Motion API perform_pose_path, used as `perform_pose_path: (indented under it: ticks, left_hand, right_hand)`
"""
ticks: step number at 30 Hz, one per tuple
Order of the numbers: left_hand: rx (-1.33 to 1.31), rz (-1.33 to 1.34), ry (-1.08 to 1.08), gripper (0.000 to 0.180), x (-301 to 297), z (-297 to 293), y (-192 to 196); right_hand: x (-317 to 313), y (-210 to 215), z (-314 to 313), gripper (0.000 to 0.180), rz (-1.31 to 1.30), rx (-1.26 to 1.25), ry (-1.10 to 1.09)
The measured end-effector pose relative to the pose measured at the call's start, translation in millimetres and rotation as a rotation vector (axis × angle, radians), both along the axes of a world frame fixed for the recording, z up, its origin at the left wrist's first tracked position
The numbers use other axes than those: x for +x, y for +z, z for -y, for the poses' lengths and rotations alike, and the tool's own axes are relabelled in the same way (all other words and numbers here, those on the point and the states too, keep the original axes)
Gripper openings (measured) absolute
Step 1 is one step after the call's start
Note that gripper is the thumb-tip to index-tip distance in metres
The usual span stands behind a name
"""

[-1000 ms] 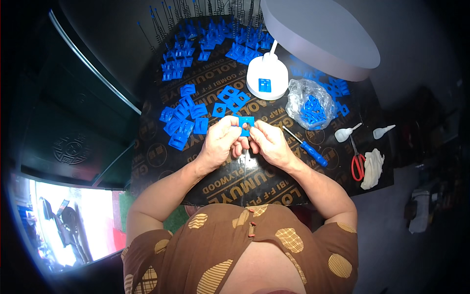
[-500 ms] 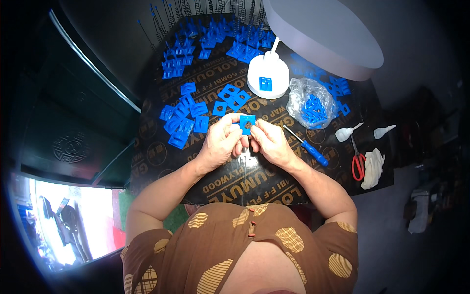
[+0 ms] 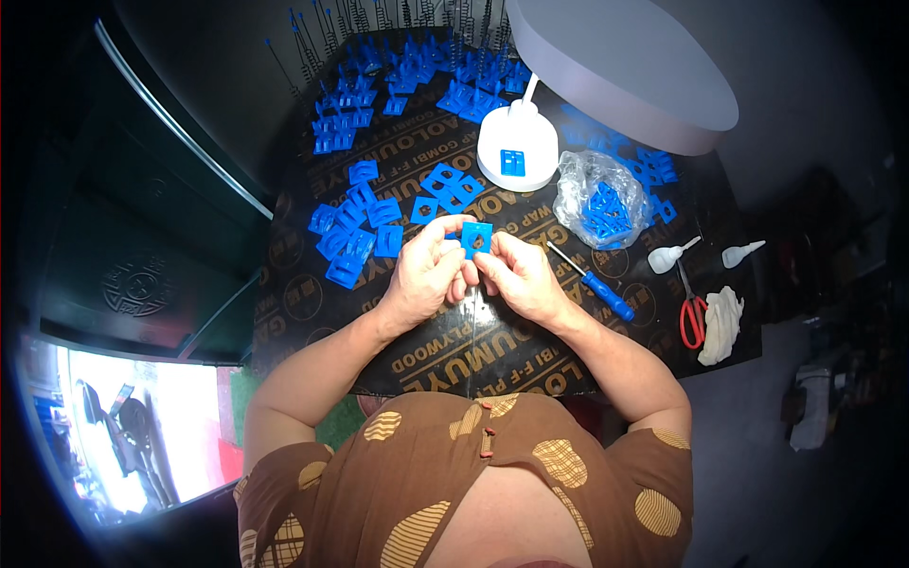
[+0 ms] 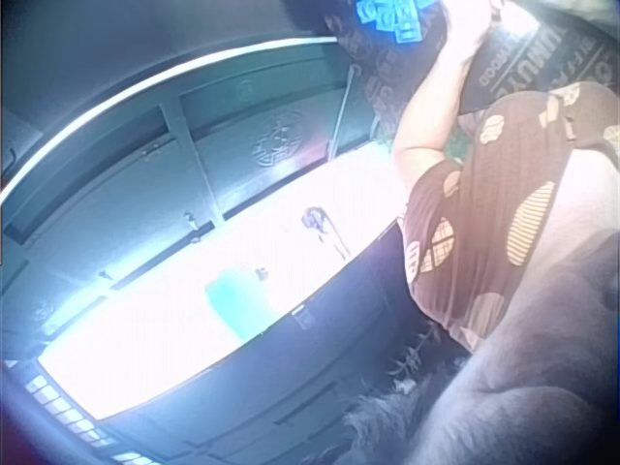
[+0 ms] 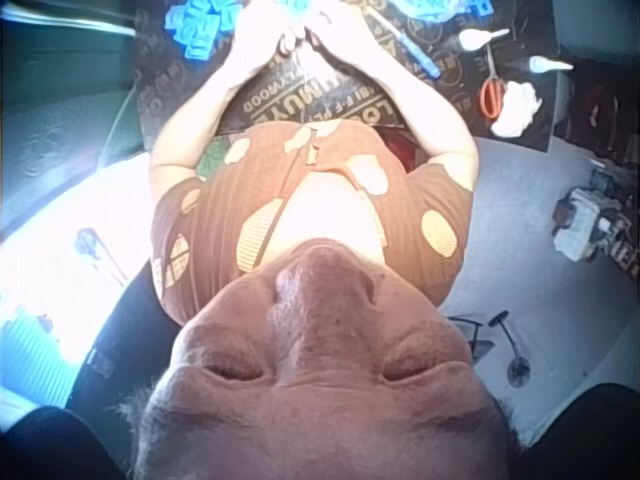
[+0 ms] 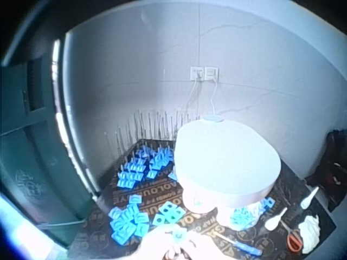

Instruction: The person assembles plastic components by inserting metal springs into plastic bases, placing inserts into plastic frames, applying glue from a bottle onto the frames, pressing the plastic pieces together, and wiping them with a cloth.

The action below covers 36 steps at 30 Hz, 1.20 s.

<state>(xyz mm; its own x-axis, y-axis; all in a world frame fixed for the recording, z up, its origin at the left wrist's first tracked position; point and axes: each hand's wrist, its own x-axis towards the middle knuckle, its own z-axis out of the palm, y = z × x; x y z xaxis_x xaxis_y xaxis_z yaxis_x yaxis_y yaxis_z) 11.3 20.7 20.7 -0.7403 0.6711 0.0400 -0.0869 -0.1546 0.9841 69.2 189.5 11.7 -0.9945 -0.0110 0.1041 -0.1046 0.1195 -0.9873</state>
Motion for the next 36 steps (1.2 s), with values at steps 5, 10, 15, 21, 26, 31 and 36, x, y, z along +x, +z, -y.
perform_pose_path:
  ticks: [5, 10, 15, 21, 26, 31, 36]
  left_hand:
    - [0.017, 0.015, -0.013, 0.035, -0.5, -0.4, 0.4]
    - [0.025, 0.023, -0.012, 0.034, -0.8, -0.9, 0.2]
    - [-0.032, -0.030, 0.019, 0.031, -0.3, -1.5, 1.0]
    - [-0.068, 0.006, 0.054, 0.024, 1.5, -1.8, 8.1]
    - [-0.037, 0.040, 0.062, 0.021, 1.2, -1.0, 5.7]
    - [-0.013, 0.088, 0.065, 0.021, 0.6, -1.3, 5.2]
    - [-0.041, 0.073, 0.091, 0.022, 1.2, -1.2, 4.6]
  right_hand:
    - [0.5, 4.4, -4.1, 0.022, 0.060, 0.008, 0.011]
    - [0.9, 6.8, -4.6, 0.024, 0.088, 0.015, 0.006]
    - [0.8, 6.2, -4.5, 0.024, 0.092, -0.005, 0.013]
    - [2.0, 9.1, -3.7, 0.025, 0.078, 0.043, 0.024]
    - [2.2, 9.0, -3.1, 0.025, 0.078, 0.049, 0.030]
    - [2.3, 8.2, -3.2, 0.025, 0.069, 0.050, 0.032]
    - [1.8, 5.8, -3.1, 0.024, 0.070, 0.051, 0.028]
